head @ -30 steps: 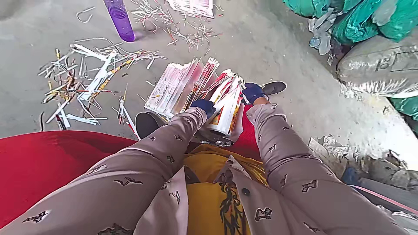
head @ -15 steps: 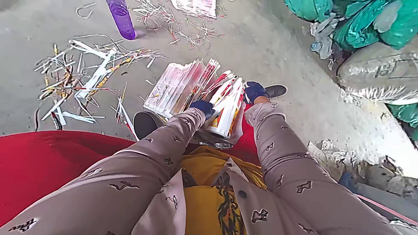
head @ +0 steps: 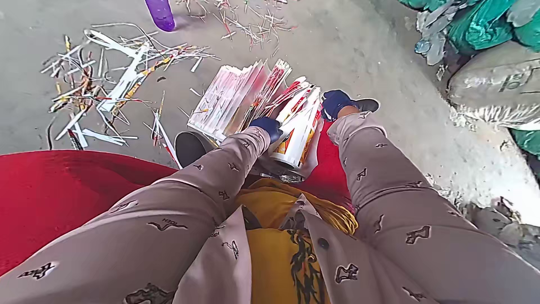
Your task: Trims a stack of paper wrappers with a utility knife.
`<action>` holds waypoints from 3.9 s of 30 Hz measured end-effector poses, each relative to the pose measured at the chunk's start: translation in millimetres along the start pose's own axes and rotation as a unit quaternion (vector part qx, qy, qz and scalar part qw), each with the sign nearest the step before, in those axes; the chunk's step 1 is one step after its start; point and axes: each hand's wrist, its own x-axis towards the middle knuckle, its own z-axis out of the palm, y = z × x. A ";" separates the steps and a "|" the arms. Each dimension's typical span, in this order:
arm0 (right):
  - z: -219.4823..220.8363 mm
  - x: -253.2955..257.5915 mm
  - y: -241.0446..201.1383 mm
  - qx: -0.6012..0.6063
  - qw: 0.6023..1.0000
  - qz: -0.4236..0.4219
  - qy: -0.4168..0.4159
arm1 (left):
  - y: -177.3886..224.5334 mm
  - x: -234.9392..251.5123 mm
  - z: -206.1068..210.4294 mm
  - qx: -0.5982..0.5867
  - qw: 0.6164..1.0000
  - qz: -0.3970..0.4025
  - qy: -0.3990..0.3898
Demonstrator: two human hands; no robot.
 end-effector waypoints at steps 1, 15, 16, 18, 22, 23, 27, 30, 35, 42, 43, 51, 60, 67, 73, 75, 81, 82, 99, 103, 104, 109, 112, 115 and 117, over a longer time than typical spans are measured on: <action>-0.7 -1.8 -1.1 0.004 1.000 0.001 -0.005 | -0.6 -0.3 0.1 -0.002 1.000 0.001 0.001; 9.4 -28.1 1.3 0.012 0.999 -0.006 -0.037 | 1.7 -1.9 -0.5 0.010 1.000 0.015 -0.002; 9.2 -29.4 0.6 0.008 0.999 -0.010 -0.045 | 2.1 -2.8 -0.7 0.011 1.000 0.016 -0.003; 8.8 -33.9 -0.9 0.019 0.999 -0.009 -0.046 | 2.1 -3.3 -1.0 0.017 1.000 0.020 0.000; -13.8 -87.4 -32.3 0.049 0.994 0.036 -0.091 | 3.7 -6.3 -1.9 0.015 1.000 0.020 0.003; -20.5 -99.6 -41.7 0.049 0.991 0.054 -0.112 | 4.3 -8.1 -3.2 0.013 1.000 0.020 0.001; 8.3 -56.7 0.8 0.045 0.997 -0.014 -0.055 | 7.1 -13.3 -6.6 0.006 1.000 0.016 -0.002; 15.1 -50.5 9.4 0.077 0.995 0.010 -0.070 | 6.4 -9.8 -5.1 0.014 1.000 0.021 -0.004; 25.2 -57.4 19.7 0.214 0.976 0.033 -0.032 | 4.9 -10.4 -5.8 0.015 0.999 0.028 0.002; 36.4 -35.1 19.3 0.261 0.963 0.052 0.043 | 3.8 -11.8 -8.5 -0.016 1.000 -0.004 -0.006; 37.5 -31.4 17.9 0.252 0.965 0.049 0.045 | 3.6 -11.4 -9.4 -0.019 1.000 -0.007 -0.006; 56.3 -39.2 22.1 0.397 0.912 0.056 0.087 | 25.9 -9.6 -7.2 0.050 0.998 -0.023 -0.003; 70.5 -64.5 55.5 0.484 0.871 0.043 0.077 | 95.3 26.9 -12.0 0.066 0.997 0.000 0.043; 74.1 -56.0 69.2 0.476 0.877 0.040 0.059 | 101.5 77.3 -10.4 0.090 0.989 0.048 0.110; 71.6 -36.1 61.7 0.443 0.895 0.021 0.050 | 97.7 100.9 -9.3 0.084 0.992 -0.034 0.084; 70.1 -26.6 57.6 0.426 0.903 0.012 0.051 | 95.0 105.9 -11.0 0.070 0.994 -0.047 0.072; 50.2 -3.3 42.6 0.367 0.928 0.003 0.060 | 81.5 99.5 -28.8 0.012 1.000 0.023 -0.001; 46.3 -0.5 39.9 0.367 0.929 0.013 0.055 | 73.0 104.1 -31.0 0.010 0.999 0.041 -0.010; 41.8 5.8 26.5 0.332 0.941 0.023 0.069 | 0.3 91.4 -53.4 -0.178 0.983 -0.046 0.029; 50.4 -41.0 32.8 0.399 0.914 0.000 0.066 | -8.0 80.0 -62.8 -0.090 0.993 -0.065 0.032; 55.6 -60.6 32.1 0.433 0.900 -0.009 0.053 | -5.5 71.1 -68.4 -0.086 0.994 -0.070 0.020; 101.5 -115.1 16.5 0.576 0.817 -0.026 -0.015 | -13.4 76.1 -44.4 -0.051 0.991 -0.107 0.059; 110.7 -123.4 3.0 0.611 0.791 -0.030 -0.001 | -19.2 68.0 -53.3 -0.087 0.985 -0.138 0.064; 110.3 -123.9 -17.0 0.630 0.776 -0.037 0.025 | -31.8 68.2 -53.3 -0.106 0.980 -0.144 0.084; 114.4 -117.6 -33.3 0.635 0.772 -0.034 0.009 | -39.8 70.2 -45.3 -0.115 0.977 -0.148 0.101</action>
